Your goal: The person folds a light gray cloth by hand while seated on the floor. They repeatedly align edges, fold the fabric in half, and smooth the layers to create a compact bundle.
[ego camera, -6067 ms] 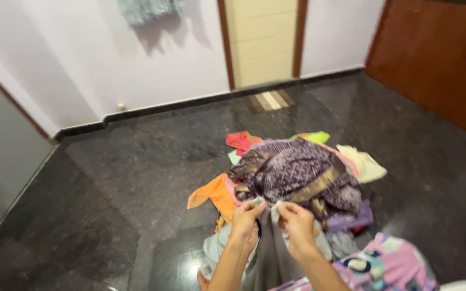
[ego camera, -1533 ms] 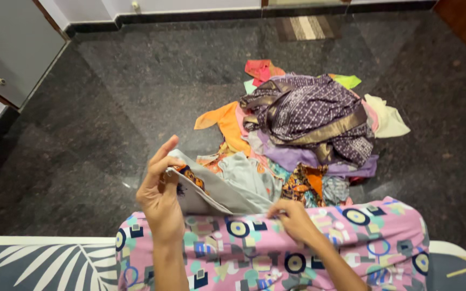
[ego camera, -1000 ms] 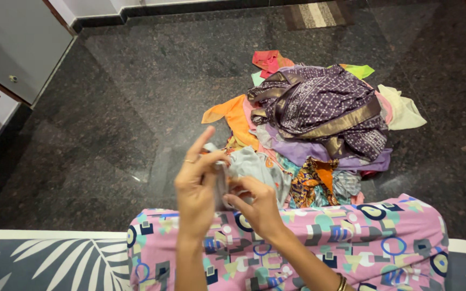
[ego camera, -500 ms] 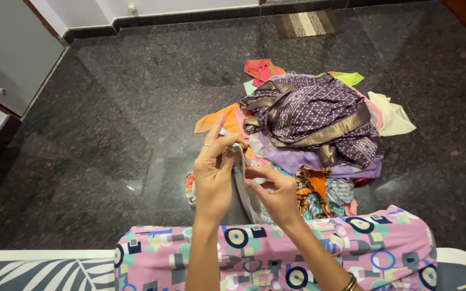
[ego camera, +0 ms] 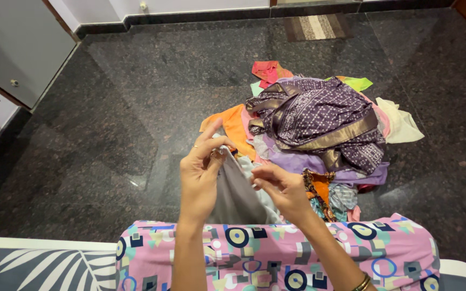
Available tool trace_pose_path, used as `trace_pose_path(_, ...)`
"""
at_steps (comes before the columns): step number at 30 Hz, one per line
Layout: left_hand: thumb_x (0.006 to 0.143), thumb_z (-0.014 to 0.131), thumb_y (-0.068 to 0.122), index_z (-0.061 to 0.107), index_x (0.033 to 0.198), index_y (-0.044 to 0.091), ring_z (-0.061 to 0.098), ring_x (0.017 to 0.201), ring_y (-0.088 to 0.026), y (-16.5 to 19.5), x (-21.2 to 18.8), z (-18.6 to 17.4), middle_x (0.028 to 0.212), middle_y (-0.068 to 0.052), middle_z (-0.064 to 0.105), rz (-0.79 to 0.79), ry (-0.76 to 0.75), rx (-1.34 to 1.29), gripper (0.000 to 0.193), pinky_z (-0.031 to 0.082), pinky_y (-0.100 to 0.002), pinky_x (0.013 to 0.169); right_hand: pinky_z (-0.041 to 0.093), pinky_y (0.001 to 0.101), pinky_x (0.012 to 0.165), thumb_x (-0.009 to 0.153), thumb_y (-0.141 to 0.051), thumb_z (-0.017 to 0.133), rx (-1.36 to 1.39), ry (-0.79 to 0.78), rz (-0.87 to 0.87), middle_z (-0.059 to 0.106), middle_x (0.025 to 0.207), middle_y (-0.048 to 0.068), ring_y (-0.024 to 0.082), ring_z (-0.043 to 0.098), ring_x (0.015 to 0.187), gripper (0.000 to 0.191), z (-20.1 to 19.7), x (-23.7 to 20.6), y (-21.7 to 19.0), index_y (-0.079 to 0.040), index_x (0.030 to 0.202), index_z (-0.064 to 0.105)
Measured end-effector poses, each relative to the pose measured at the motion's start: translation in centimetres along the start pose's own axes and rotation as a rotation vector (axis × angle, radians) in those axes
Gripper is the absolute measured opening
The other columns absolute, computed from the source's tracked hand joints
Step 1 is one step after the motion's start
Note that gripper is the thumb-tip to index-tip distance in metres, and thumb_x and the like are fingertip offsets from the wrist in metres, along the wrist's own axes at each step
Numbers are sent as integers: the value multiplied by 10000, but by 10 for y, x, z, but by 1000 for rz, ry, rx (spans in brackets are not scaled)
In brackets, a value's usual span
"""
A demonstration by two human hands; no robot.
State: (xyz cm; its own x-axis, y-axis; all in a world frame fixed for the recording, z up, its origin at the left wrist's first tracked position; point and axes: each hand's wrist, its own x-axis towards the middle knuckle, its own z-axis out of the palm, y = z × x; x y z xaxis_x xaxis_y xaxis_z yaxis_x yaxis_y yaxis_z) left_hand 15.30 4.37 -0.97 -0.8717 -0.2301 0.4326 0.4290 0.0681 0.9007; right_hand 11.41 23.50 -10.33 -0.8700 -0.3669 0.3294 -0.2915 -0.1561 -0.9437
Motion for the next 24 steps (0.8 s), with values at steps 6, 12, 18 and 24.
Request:
trace_pose_path(6,989,590,2,725,1119,0,645,1094,-116,7,-5,3,1527,-141,574,7,-4,31,188,532,-270,930,619,265,788,890,-35,752,-238,114,-161,780,955,95,131,762,888,217,25,-2,-23,16,1099,724)
trace_pose_path(12,969,588,-6,726,1097,6,715,993,-147,21,-12,13,1508,-162,580,-3,-17,140,189,563,-284,852,610,260,784,888,-24,762,-314,161,-317,791,1010,104,127,760,897,240,32,1,-42,6,1126,742)
trace_pose_path(18,959,587,-1,721,1094,14,722,963,-151,33,-13,18,1502,-176,576,13,-20,138,190,568,-289,833,626,261,756,904,-8,767,-405,248,-335,800,989,94,133,781,860,238,35,0,-46,1,1141,740)
trace_pose_path(24,949,588,0,739,1065,19,710,1001,-156,39,-16,15,1494,-167,595,21,-13,222,192,545,-301,843,640,250,761,905,-10,758,-489,263,-466,778,1010,107,155,789,882,243,40,-3,-43,-8,1143,706)
